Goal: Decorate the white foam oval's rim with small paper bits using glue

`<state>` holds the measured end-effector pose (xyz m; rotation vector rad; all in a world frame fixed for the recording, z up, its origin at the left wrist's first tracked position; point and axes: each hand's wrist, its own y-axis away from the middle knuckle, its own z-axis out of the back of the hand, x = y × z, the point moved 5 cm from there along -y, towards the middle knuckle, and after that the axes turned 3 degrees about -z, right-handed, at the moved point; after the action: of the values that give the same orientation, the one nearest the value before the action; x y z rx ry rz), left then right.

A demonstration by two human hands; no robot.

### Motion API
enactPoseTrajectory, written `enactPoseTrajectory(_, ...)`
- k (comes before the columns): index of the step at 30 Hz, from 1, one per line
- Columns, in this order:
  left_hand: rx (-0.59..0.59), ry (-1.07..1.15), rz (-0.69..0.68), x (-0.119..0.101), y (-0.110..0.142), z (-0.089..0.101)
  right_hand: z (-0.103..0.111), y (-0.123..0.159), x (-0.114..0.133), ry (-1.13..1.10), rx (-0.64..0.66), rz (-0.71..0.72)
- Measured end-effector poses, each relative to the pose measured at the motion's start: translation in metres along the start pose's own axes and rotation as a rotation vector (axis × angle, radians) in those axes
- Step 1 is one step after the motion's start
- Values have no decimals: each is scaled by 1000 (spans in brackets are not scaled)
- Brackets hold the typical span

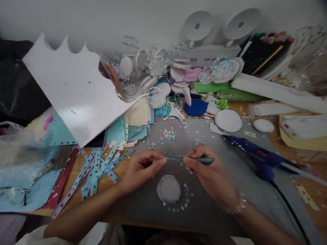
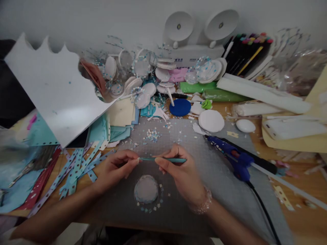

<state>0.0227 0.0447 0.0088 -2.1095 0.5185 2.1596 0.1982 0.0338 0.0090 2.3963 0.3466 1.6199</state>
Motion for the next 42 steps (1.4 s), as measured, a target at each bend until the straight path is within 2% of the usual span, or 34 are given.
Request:
enactPoseTrajectory(9,-56,-11,-52,-3,1,3,2,-1,-4,16,-9,-8)
enactPoseTrajectory(15,-71,-35,-29,-4,1,3,4,0,1,44,-34,6)
enactPoseTrajectory(31,-46,-51,-44,-4,1,3,10,0,-5,93,-5,3)
enactPoseTrajectory(35,-45,-42,-54,-2,1,3,10,1,-6,94,7,-11)
enactPoseTrajectory(42,-21,-31,-47,-4,0,2,4,0,-1,-29,3,-104)
